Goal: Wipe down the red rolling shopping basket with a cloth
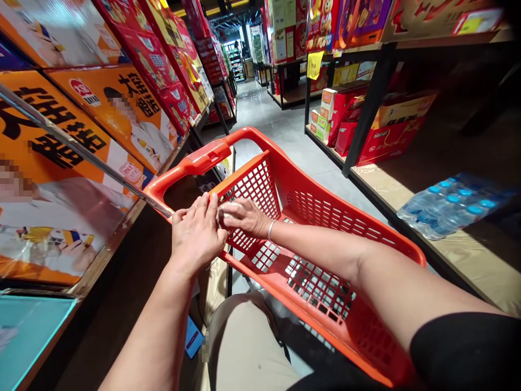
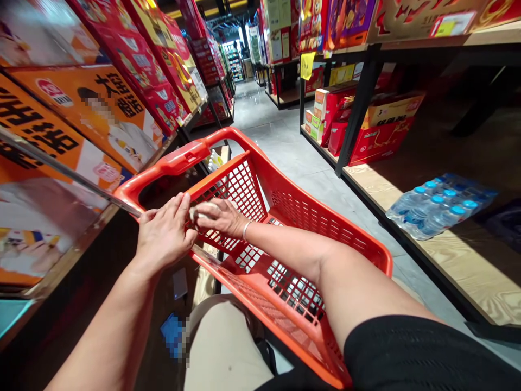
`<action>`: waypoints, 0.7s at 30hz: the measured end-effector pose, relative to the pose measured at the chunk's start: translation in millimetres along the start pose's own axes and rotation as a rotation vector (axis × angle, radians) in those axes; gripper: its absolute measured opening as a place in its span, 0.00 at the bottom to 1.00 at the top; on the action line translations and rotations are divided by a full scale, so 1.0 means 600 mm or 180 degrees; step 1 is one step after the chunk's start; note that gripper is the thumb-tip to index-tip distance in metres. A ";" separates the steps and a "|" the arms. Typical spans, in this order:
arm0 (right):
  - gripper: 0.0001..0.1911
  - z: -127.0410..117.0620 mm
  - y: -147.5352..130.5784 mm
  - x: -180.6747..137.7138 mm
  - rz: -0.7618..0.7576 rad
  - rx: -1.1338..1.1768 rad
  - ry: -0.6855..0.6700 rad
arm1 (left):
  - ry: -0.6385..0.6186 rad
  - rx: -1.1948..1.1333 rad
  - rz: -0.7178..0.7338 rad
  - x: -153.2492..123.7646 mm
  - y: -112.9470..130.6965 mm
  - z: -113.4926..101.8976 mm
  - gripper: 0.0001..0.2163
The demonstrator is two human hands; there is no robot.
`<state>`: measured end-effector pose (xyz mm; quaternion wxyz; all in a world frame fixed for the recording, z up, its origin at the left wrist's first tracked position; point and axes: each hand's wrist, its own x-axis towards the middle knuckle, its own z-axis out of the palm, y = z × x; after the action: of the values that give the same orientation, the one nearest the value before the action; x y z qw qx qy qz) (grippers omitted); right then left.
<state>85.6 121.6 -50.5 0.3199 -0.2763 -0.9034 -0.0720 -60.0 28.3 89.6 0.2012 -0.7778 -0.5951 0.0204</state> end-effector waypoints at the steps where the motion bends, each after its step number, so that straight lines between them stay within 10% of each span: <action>1: 0.19 -0.006 0.008 0.012 0.0158 -0.0034 0.0121 | 0.0006 -0.0021 0.0004 0.000 0.000 0.001 0.36; 13: 0.15 0.062 0.053 -0.176 -0.0237 -0.0036 -0.1040 | -0.0081 0.0004 -0.0014 -0.002 0.004 -0.006 0.32; 21: 0.19 -0.031 0.125 -0.073 0.0609 -0.0183 -0.0270 | -0.0014 -0.0048 0.0005 -0.003 0.003 -0.005 0.29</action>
<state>164.8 158.7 -66.7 0.2787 -0.3731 -0.8832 -0.0553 -57.9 25.4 91.0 0.1940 -0.7797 -0.5951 0.0177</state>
